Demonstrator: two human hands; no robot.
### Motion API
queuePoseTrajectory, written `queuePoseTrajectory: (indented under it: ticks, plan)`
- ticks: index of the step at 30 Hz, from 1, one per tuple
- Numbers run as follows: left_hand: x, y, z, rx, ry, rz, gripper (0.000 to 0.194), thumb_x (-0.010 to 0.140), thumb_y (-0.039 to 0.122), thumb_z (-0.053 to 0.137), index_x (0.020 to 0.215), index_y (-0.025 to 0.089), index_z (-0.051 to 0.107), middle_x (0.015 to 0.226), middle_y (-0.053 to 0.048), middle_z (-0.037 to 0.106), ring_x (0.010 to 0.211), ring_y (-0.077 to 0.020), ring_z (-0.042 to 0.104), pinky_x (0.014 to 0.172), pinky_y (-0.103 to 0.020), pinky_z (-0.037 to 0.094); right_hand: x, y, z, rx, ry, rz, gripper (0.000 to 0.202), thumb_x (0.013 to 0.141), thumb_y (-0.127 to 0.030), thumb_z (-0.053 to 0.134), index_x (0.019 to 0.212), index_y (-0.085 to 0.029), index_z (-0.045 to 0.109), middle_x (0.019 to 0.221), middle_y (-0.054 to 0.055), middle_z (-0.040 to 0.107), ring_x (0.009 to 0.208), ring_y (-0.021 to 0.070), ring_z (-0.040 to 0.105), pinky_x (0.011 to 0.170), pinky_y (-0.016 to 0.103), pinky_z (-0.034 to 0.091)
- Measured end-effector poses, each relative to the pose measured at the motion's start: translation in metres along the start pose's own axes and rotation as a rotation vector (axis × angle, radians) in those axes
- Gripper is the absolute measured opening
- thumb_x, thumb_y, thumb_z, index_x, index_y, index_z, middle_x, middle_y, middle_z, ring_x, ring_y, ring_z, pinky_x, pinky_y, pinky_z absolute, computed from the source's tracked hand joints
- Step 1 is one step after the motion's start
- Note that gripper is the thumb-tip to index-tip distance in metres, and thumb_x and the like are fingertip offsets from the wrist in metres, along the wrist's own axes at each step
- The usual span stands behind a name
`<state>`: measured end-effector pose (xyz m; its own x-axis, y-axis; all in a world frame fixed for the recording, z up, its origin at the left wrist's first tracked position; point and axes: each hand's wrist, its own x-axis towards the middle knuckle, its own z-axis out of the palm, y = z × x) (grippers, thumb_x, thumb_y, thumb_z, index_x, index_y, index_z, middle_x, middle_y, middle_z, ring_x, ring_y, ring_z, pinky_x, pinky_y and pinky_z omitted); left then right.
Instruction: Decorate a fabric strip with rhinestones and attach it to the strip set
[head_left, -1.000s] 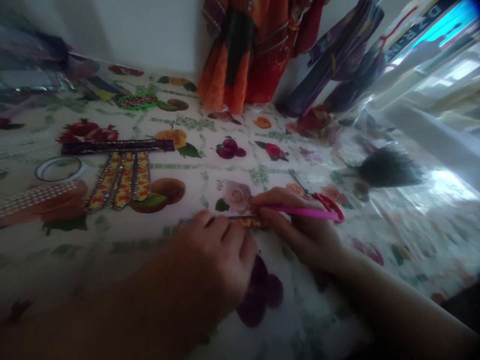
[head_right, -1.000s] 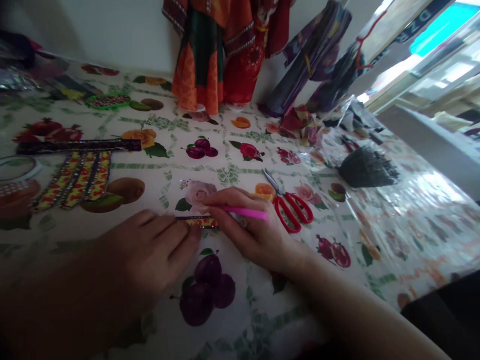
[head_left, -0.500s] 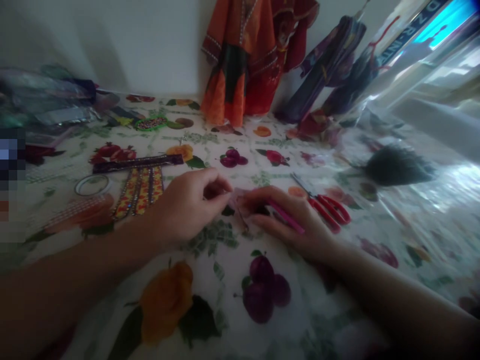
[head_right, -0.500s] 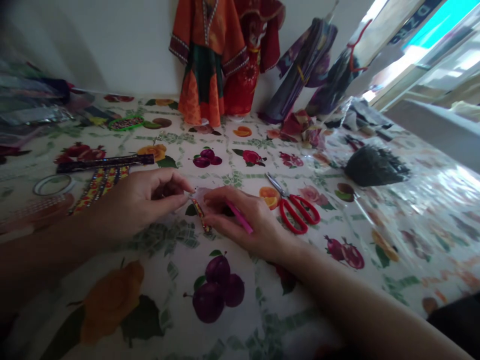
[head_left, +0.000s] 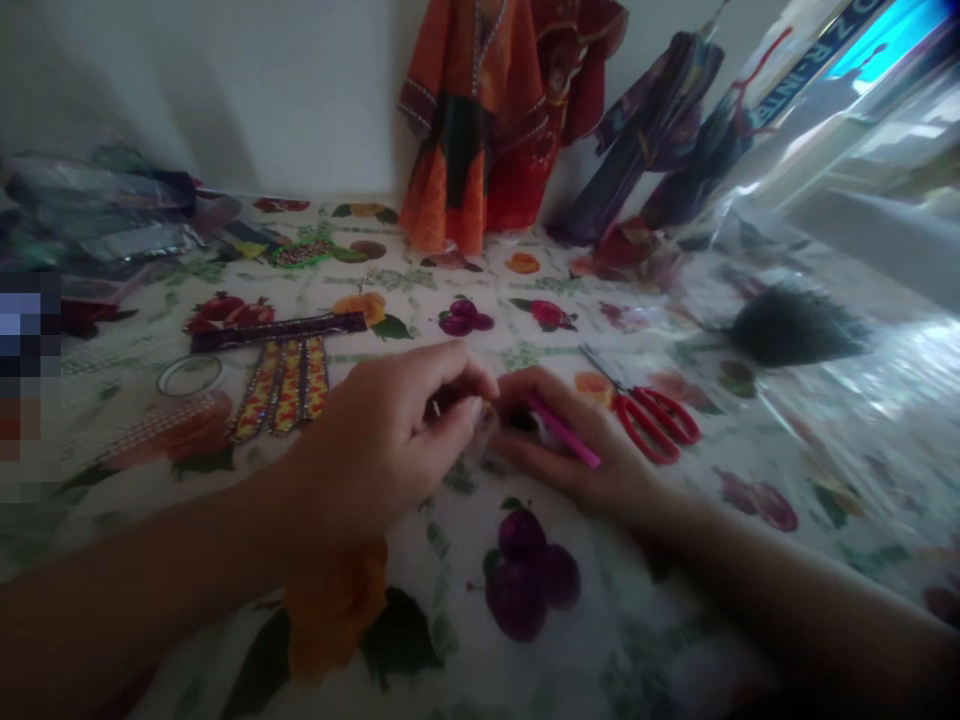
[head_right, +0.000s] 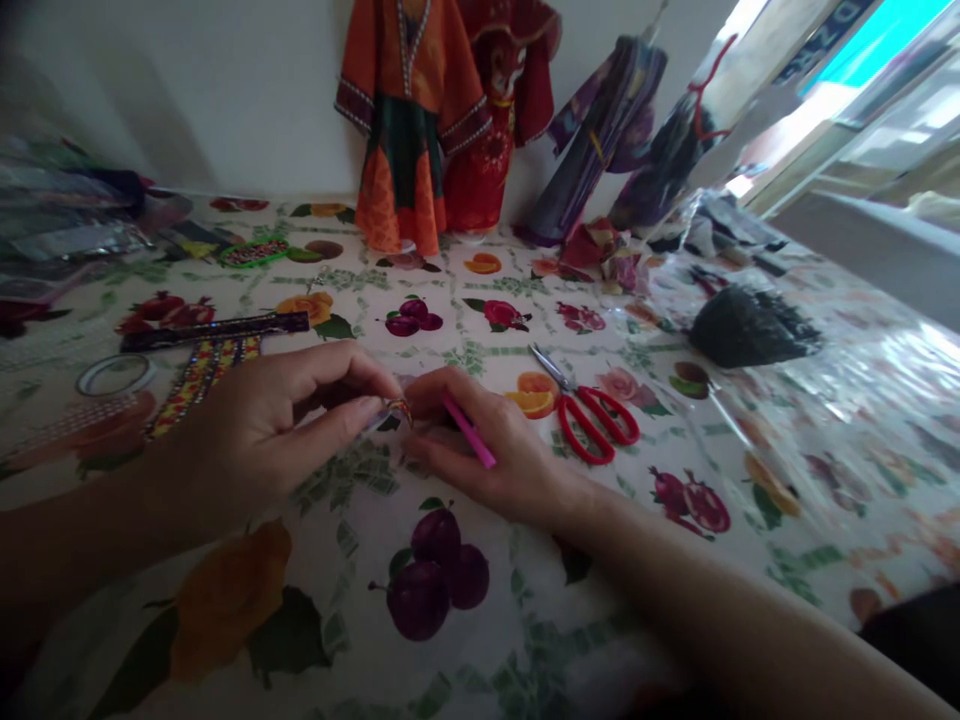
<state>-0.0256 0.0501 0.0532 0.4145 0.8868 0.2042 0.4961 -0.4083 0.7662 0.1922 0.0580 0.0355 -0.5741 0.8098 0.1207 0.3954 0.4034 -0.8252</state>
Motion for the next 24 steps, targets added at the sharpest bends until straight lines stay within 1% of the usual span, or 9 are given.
queuePoseTrajectory:
  ticks: [3, 5, 7, 9, 11, 14, 18, 21, 24]
  plan:
    - [-0.006, 0.003, 0.002, 0.192, 0.051, 0.260, 0.018, 0.094, 0.015, 0.050, 0.104, 0.021, 0.062, 0.094, 0.000, 0.067, 0.084, -0.0154, 0.063, 0.070, -0.026, 0.048, 0.000, -0.003, -0.007, 0.180, 0.003, 0.052, 0.024, 0.092, -0.027, 0.061, 0.114, -0.023, 0.056, 0.108, 0.004, 0.064, 0.097, 0.0193, 0.062, 0.082, 0.032, 0.052]
    - [-0.009, 0.002, 0.005, 0.329, 0.082, 0.475, 0.020, 0.094, 0.009, 0.048, 0.106, 0.016, 0.061, 0.098, -0.005, 0.066, 0.093, -0.0193, 0.061, 0.082, -0.033, 0.048, 0.000, -0.004, -0.011, 0.285, -0.025, 0.105, 0.023, 0.091, -0.024, 0.061, 0.114, -0.023, 0.057, 0.110, 0.004, 0.064, 0.102, 0.0197, 0.061, 0.086, 0.032, 0.050]
    - [-0.013, -0.001, 0.007, 0.472, 0.072, 0.645, 0.021, 0.093, 0.007, 0.051, 0.112, 0.012, 0.060, 0.103, -0.009, 0.067, 0.099, -0.0232, 0.060, 0.091, -0.041, 0.047, -0.001, -0.002, -0.013, 0.397, -0.037, 0.143, 0.023, 0.090, -0.022, 0.063, 0.113, -0.023, 0.059, 0.110, 0.003, 0.064, 0.104, 0.0186, 0.059, 0.089, 0.031, 0.048]
    - [-0.015, -0.005, 0.007, 0.585, 0.045, 0.752, 0.025, 0.093, 0.008, 0.053, 0.117, 0.010, 0.059, 0.109, -0.012, 0.067, 0.104, -0.0263, 0.060, 0.091, -0.043, 0.046, -0.002, 0.002, -0.013, 0.536, -0.029, 0.157, 0.024, 0.088, -0.021, 0.066, 0.111, -0.022, 0.061, 0.106, 0.002, 0.064, 0.100, 0.0163, 0.059, 0.088, 0.029, 0.047]
    - [-0.016, -0.008, 0.005, 0.660, 0.010, 0.812, 0.029, 0.093, 0.007, 0.052, 0.121, 0.009, 0.059, 0.117, -0.015, 0.066, 0.108, -0.0278, 0.060, 0.092, -0.044, 0.045, -0.003, 0.007, -0.010, 0.690, -0.023, 0.155, 0.026, 0.086, -0.018, 0.068, 0.110, -0.022, 0.062, 0.101, 0.001, 0.064, 0.093, 0.0140, 0.059, 0.084, 0.027, 0.047]
    - [-0.016, -0.010, 0.003, 0.716, 0.010, 0.849, 0.027, 0.094, 0.008, 0.049, 0.118, 0.008, 0.062, 0.121, -0.016, 0.065, 0.111, -0.0290, 0.061, 0.094, -0.044, 0.043, -0.004, 0.011, -0.005, 0.862, -0.027, 0.177, 0.026, 0.084, -0.013, 0.068, 0.108, -0.021, 0.062, 0.097, 0.000, 0.065, 0.088, 0.0120, 0.060, 0.079, 0.025, 0.048]
    - [-0.015, -0.008, 0.006, 0.730, 0.054, 0.864, 0.026, 0.091, 0.008, 0.055, 0.116, 0.009, 0.064, 0.122, -0.015, 0.066, 0.114, -0.0284, 0.061, 0.098, -0.045, 0.041, -0.005, 0.012, -0.003, 0.955, -0.009, 0.178, 0.026, 0.084, -0.010, 0.067, 0.106, -0.023, 0.063, 0.100, 0.001, 0.065, 0.090, 0.0127, 0.061, 0.084, 0.027, 0.048]
    - [-0.015, -0.004, 0.009, 0.672, 0.092, 0.809, 0.033, 0.086, 0.005, 0.061, 0.119, 0.009, 0.062, 0.123, -0.014, 0.065, 0.117, -0.0282, 0.058, 0.099, -0.045, 0.043, -0.005, 0.014, -0.004, 0.951, -0.013, 0.181, 0.026, 0.084, -0.011, 0.067, 0.106, -0.024, 0.063, 0.095, 0.000, 0.065, 0.084, 0.0124, 0.061, 0.081, 0.026, 0.049]
    - [-0.018, 0.002, 0.010, 0.552, 0.117, 0.706, 0.042, 0.082, 0.003, 0.061, 0.123, 0.013, 0.058, 0.126, -0.012, 0.061, 0.119, -0.0254, 0.056, 0.102, -0.041, 0.043, -0.005, 0.015, -0.004, 0.924, 0.007, 0.170, 0.026, 0.083, -0.011, 0.068, 0.105, -0.024, 0.063, 0.090, -0.001, 0.064, 0.078, 0.0109, 0.060, 0.074, 0.024, 0.049]
